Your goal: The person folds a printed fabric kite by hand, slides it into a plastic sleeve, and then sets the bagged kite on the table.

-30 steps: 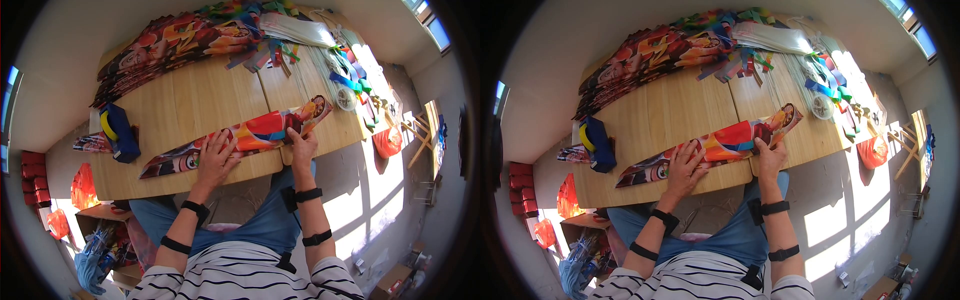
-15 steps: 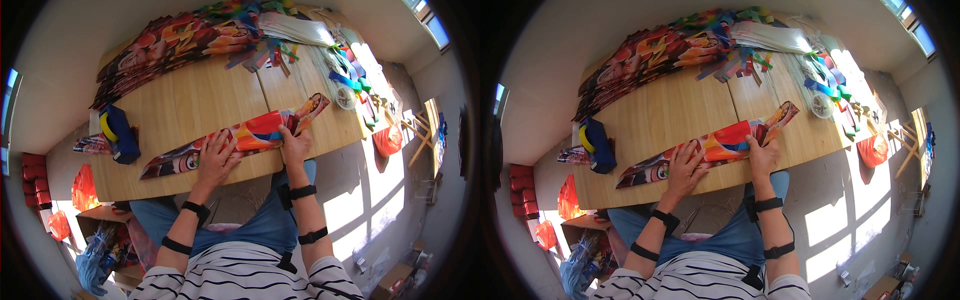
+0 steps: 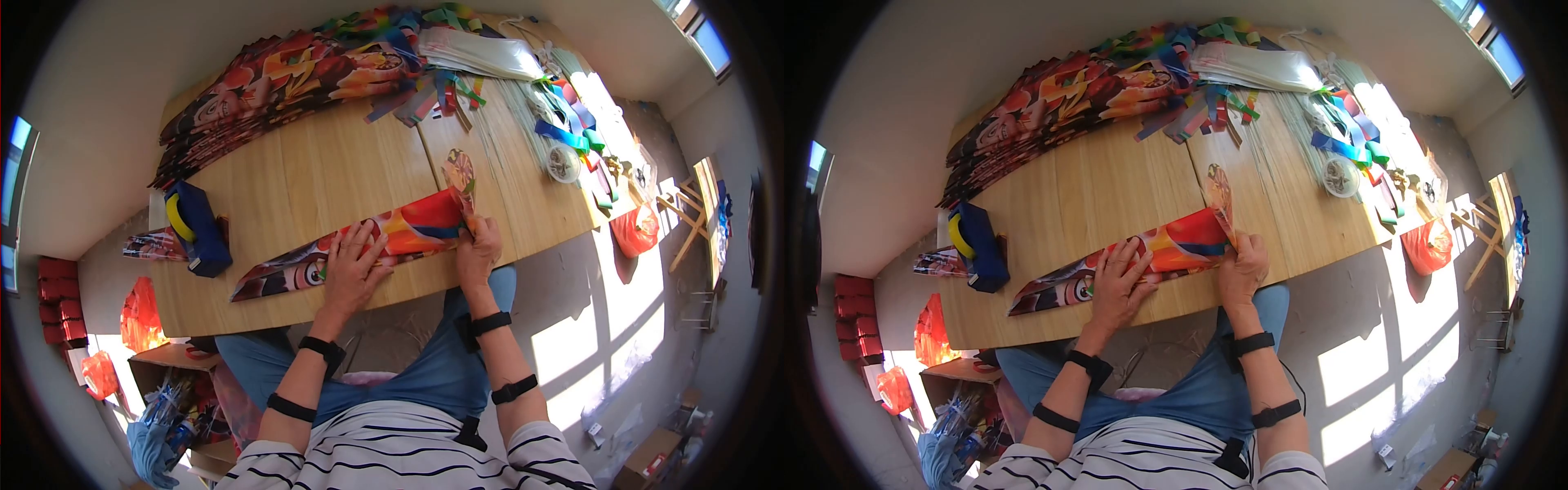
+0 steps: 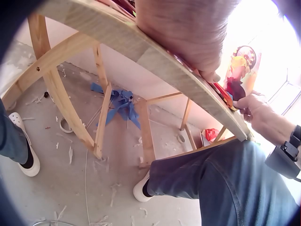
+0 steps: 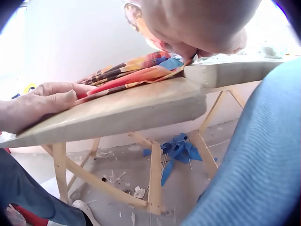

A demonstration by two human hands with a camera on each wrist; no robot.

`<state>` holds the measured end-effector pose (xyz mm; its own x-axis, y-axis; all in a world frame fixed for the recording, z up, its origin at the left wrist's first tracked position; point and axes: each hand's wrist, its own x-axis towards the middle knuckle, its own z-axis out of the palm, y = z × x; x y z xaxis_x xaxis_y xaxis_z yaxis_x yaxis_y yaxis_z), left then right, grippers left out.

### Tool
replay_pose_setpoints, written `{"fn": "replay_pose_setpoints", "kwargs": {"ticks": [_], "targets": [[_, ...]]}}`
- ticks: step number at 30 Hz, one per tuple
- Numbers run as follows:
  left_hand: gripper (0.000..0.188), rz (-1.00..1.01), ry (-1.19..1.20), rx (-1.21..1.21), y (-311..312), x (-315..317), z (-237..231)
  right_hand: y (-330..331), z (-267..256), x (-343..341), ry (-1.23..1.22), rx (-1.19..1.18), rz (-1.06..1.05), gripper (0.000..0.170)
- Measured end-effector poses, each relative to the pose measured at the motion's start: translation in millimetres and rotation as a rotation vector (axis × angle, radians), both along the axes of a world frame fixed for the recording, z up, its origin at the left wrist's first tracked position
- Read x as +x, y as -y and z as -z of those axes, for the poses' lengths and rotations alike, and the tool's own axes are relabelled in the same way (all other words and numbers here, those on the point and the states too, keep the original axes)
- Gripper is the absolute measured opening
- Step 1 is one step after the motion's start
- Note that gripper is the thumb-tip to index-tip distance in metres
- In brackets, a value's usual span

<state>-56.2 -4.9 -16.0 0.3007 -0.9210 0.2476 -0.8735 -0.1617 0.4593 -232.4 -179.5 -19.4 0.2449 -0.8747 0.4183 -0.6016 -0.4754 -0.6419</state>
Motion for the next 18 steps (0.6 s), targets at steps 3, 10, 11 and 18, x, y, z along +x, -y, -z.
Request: {"fn": "replay_pose_setpoints", "kwargs": {"ticks": [3,10,11,18], "targets": [[0.06,-0.003,-0.005,-0.006,0,0,-1,-2,-3,-2,-0.062,-0.111,-0.085,0.032],[0.057,-0.018,-0.028,-0.026,2,-2,-4,-1,-7,-10,-0.243,-0.242,-0.252,0.036],[0.056,-0.016,-0.028,-0.027,1,-2,-5,0,-7,-11,-0.261,-0.264,-0.277,0.037],[0.052,-0.011,-0.017,-0.032,-1,0,-3,2,-19,-18,-0.432,-0.365,-0.434,0.043]]}}
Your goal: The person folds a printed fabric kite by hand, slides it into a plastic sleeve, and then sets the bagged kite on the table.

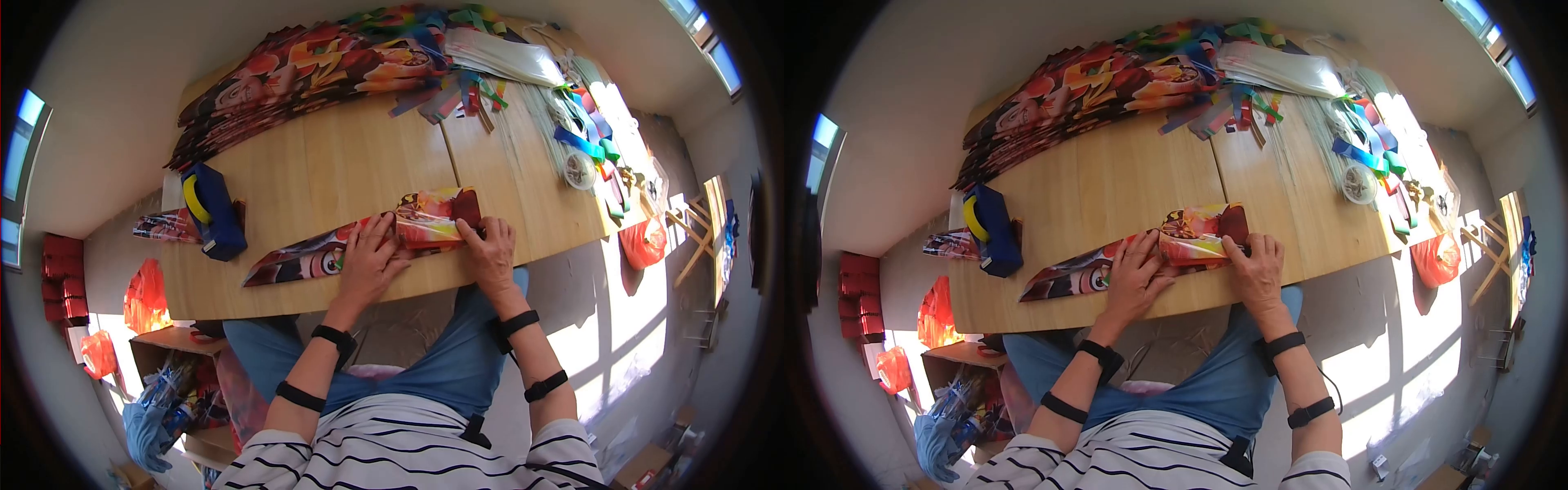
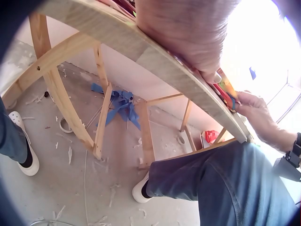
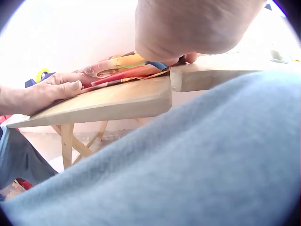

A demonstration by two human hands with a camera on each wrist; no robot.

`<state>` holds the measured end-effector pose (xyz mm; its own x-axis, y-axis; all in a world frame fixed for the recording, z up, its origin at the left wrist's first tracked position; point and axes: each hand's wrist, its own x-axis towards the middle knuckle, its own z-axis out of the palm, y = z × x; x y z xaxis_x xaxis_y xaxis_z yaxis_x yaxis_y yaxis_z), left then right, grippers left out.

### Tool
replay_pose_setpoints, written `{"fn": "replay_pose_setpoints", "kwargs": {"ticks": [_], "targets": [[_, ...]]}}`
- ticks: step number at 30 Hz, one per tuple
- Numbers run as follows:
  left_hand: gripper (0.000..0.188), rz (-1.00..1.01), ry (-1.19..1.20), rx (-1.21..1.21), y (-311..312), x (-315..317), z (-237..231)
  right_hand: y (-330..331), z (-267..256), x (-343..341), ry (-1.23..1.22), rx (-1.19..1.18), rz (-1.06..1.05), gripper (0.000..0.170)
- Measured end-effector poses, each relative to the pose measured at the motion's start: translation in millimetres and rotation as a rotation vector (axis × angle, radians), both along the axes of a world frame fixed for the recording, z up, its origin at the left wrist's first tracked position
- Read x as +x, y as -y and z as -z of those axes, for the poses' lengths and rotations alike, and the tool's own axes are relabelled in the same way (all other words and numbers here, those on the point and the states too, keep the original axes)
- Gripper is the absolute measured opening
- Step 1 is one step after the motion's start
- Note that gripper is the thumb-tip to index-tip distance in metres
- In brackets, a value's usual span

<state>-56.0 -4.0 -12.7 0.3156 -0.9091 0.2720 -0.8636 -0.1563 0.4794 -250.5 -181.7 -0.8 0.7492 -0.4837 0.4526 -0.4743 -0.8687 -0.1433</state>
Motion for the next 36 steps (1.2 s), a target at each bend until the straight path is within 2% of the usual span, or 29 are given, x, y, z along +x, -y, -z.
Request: {"fn": "replay_pose_setpoints", "kwargs": {"ticks": [6,13,16,22,25,28,29,32,36], "targets": [[0.053,-0.008,0.01,-0.02,1,0,-2,7,-4,-8,-0.069,-0.015,-0.098,0.041],[0.069,-0.027,-0.117,-0.074,0,0,1,9,-9,-11,-0.135,-0.041,-0.144,0.044],[0.071,0.007,-0.034,-0.04,-2,1,-1,11,-10,-13,-0.145,-0.057,-0.177,0.045],[0.077,0.022,-0.124,-0.107,-3,2,-2,13,-10,-14,-0.182,-0.072,-0.207,0.049],[0.075,0.02,-0.146,-0.138,-3,2,-1,15,-8,-13,-0.192,-0.102,-0.219,0.051],[0.069,0.046,-0.012,-0.079,-3,1,-3,15,-6,-15,-0.23,-0.106,-0.206,0.051],[0.061,0.035,-0.042,-0.077,-2,0,-3,15,-6,-16,-0.249,-0.108,-0.202,0.05],[0.055,0.057,0.011,-0.098,-3,2,1,15,-7,-16,-0.259,-0.104,-0.2,0.048],[0.042,0.06,-0.033,-0.138,-5,4,4,14,-9,-15,-0.258,-0.089,-0.205,0.048]]}}
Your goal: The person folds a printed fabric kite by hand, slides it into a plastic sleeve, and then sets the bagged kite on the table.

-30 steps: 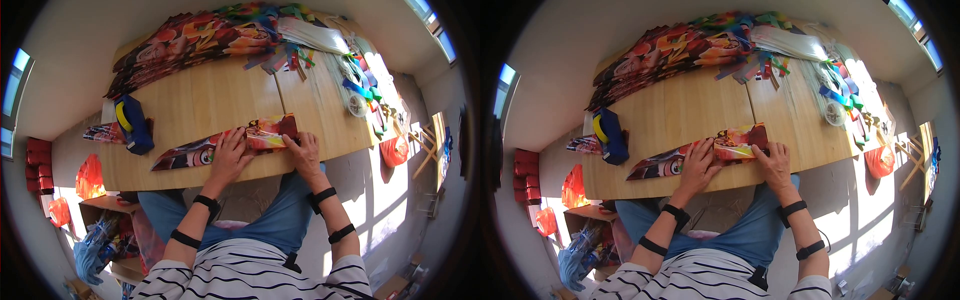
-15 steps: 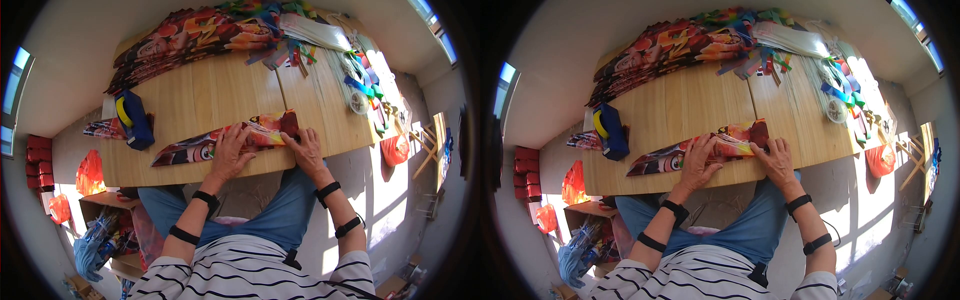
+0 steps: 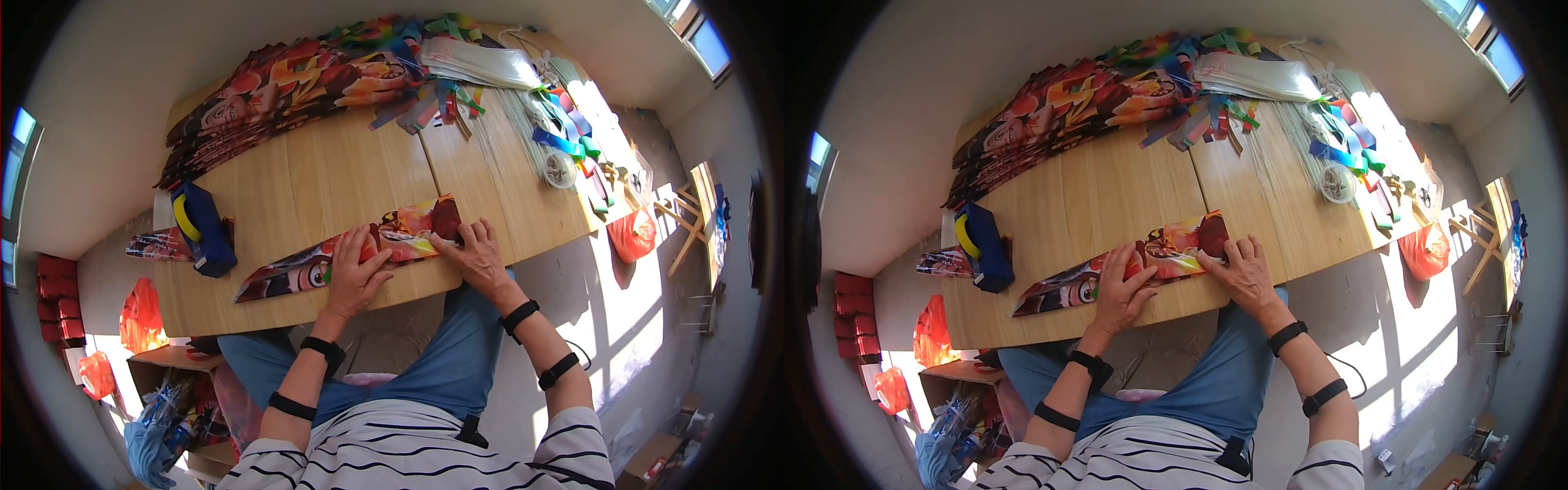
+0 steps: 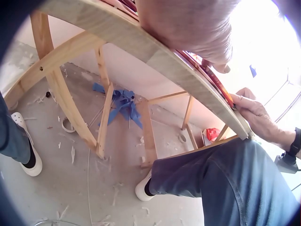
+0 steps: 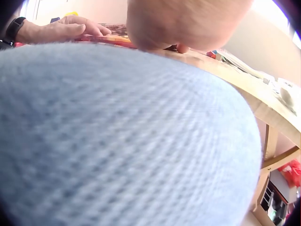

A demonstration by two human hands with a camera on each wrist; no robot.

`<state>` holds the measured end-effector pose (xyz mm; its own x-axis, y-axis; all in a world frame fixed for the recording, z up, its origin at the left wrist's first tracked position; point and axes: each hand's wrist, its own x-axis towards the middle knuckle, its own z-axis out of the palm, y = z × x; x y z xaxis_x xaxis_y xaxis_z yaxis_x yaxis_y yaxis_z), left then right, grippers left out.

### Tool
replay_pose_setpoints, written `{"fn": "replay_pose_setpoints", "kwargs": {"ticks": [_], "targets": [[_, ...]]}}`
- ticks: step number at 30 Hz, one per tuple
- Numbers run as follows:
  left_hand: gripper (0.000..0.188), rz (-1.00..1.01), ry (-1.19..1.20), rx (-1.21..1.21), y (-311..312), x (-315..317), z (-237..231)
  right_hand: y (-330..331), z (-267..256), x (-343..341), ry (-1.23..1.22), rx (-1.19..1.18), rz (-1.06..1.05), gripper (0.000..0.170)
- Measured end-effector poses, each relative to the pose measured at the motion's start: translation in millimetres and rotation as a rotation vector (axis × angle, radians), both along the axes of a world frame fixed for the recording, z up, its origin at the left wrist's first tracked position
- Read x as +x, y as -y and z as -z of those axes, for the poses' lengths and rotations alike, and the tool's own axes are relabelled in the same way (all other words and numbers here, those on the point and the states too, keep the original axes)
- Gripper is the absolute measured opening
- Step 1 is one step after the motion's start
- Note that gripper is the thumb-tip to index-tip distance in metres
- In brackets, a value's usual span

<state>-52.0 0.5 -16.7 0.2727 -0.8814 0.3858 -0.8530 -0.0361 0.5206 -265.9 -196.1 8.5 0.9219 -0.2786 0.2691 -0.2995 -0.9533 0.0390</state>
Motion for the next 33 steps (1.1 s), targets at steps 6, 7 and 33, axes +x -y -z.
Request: {"fn": "replay_pose_setpoints", "kwargs": {"ticks": [6,7,33], "targets": [[0.035,-0.053,-0.103,-0.066,-2,-1,1,-1,-1,1,-0.001,-0.029,0.0,0.052],[0.035,-0.058,-0.111,-0.063,-1,-1,1,-1,-2,1,-0.005,-0.03,0.002,0.054],[0.015,-0.353,-0.515,0.015,26,-27,-22,0,0,3,-0.084,-0.035,-0.009,0.055]]}}
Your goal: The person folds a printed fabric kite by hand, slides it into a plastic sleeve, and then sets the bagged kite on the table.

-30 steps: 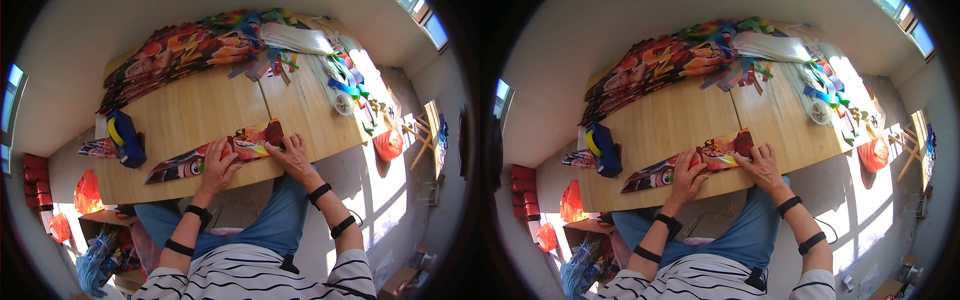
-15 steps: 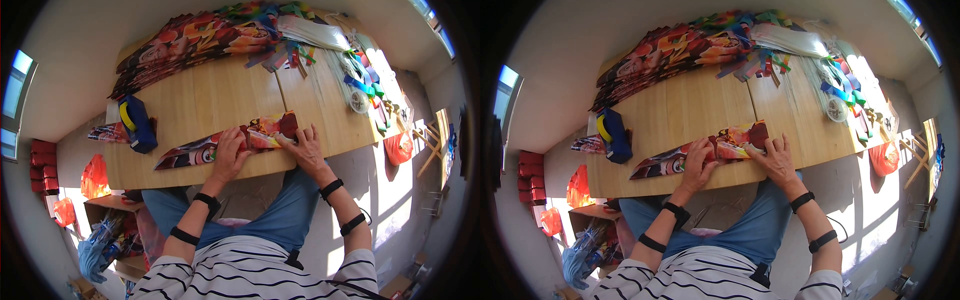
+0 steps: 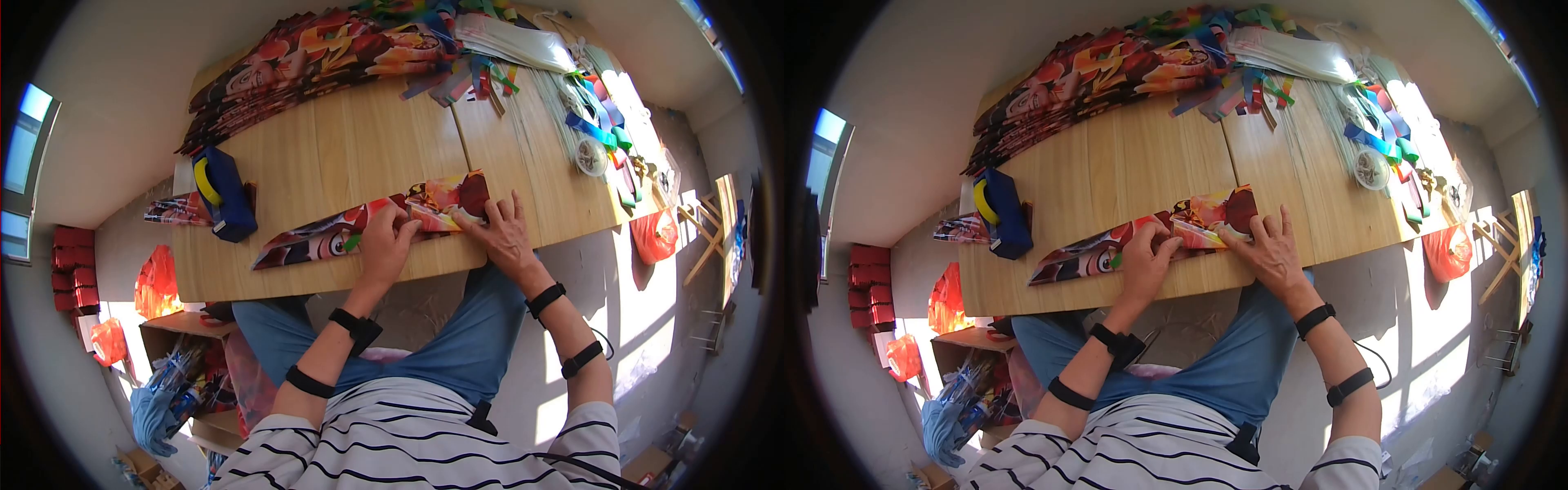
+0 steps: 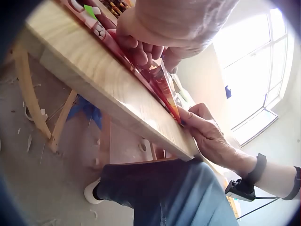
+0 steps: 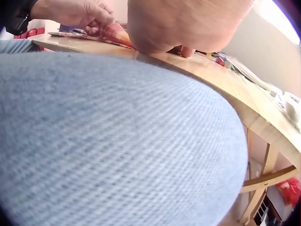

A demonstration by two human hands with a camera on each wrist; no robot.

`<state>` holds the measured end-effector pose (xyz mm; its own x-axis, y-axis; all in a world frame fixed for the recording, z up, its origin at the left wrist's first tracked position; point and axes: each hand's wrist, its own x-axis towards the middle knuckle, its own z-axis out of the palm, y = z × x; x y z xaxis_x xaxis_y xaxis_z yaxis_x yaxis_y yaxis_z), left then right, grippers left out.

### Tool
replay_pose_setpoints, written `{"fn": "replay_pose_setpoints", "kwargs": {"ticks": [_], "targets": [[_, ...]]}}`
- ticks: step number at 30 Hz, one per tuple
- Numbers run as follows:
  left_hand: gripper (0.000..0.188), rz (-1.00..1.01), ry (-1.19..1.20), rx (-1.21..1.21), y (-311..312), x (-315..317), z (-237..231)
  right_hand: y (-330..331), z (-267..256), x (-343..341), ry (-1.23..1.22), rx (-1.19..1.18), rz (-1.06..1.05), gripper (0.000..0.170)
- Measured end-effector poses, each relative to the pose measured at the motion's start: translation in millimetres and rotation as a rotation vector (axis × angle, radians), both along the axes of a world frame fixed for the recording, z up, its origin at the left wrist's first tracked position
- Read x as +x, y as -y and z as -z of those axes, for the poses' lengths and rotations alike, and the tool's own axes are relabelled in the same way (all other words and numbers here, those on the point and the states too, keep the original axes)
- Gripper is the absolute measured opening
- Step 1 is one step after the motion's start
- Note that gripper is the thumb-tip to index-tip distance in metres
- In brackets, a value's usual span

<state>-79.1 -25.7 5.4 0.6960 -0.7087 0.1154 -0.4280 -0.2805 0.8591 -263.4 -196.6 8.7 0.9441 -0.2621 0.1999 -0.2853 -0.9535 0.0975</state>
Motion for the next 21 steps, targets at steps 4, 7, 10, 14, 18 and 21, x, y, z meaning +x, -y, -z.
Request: {"fn": "replay_pose_setpoints", "kwargs": {"ticks": [4,7,10,14,18,21], "targets": [[0.016,-0.074,-0.251,-0.071,8,-3,19,0,1,-1,-0.002,0.009,-0.001,0.054],[0.018,-0.091,-0.27,-0.061,8,-4,18,0,2,-1,-0.011,0.018,0.006,0.054],[0.018,-0.092,-0.237,-0.005,7,-4,11,0,2,-1,-0.01,0.014,0.01,0.055],[0.02,-0.085,-0.128,0.026,7,-6,9,1,2,-1,0.002,0.018,0.008,0.055],[0.016,-0.059,-0.055,0.142,7,-8,9,2,2,-2,-0.007,0.022,0.005,0.057],[0.021,0.003,0.231,0.22,8,-10,1,3,2,-1,-0.01,0.019,0.008,0.057]]}}
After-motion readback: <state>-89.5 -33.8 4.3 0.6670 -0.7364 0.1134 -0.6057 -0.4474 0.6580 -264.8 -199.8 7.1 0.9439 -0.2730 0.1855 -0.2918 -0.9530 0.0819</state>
